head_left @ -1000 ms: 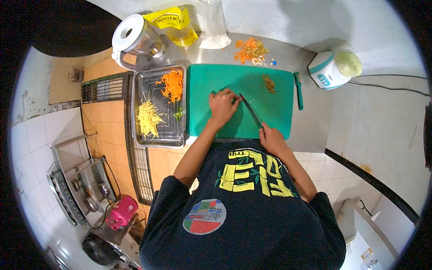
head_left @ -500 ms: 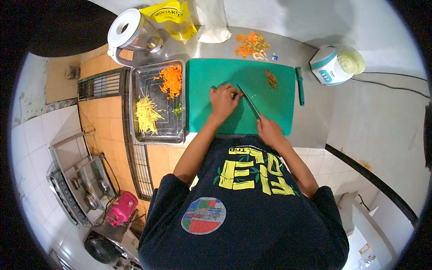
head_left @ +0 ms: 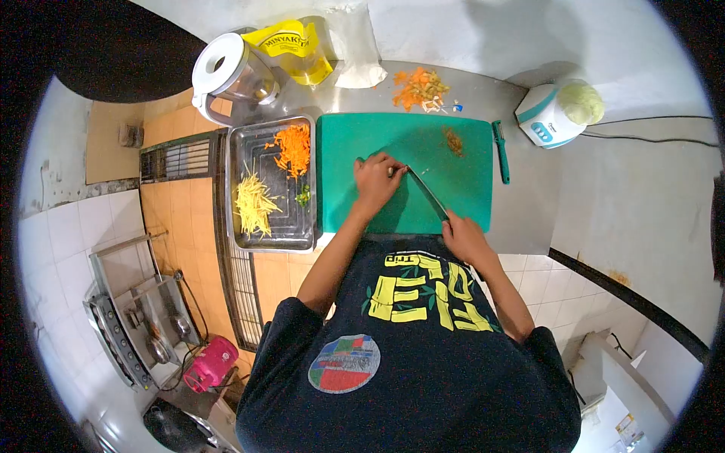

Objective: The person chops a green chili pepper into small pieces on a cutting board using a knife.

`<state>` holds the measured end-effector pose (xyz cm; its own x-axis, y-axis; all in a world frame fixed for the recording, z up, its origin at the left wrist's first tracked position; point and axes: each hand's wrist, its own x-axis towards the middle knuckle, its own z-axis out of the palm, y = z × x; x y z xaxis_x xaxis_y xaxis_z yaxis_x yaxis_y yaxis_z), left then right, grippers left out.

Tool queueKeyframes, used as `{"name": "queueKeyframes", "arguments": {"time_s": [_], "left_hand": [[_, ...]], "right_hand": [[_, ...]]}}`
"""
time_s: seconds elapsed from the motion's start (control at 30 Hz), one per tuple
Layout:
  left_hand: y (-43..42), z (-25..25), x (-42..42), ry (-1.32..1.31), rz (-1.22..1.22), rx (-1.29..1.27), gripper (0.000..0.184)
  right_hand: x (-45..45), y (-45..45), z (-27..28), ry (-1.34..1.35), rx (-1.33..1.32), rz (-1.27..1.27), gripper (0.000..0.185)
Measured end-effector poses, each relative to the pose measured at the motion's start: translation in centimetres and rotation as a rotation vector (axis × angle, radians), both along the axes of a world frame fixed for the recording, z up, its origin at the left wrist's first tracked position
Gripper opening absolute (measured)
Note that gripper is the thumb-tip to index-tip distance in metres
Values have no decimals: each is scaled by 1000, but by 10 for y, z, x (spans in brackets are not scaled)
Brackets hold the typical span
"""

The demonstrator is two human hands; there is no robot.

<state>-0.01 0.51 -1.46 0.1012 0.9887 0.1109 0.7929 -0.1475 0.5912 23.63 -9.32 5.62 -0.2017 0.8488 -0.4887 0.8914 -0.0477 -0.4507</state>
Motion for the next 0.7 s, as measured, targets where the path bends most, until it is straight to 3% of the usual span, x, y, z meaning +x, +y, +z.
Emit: {"name": "queueKeyframes", "arguments": {"time_s": [0.07, 0.17, 0.37, 0.7], "left_hand": [[0, -4, -1, -12, -9, 47, 12], [-1, -3, 0, -12, -5, 38, 11], [-3, 7, -1, -19, -12, 50, 13], [2, 9, -2, 12, -14, -59, 15]], "right_hand": [[1, 0, 7, 6, -14, -47, 37], [1, -8, -2, 75, 183, -174, 38], [-3, -1, 1, 31, 18, -137, 39], [-11, -1, -6, 15, 38, -74, 38]]}}
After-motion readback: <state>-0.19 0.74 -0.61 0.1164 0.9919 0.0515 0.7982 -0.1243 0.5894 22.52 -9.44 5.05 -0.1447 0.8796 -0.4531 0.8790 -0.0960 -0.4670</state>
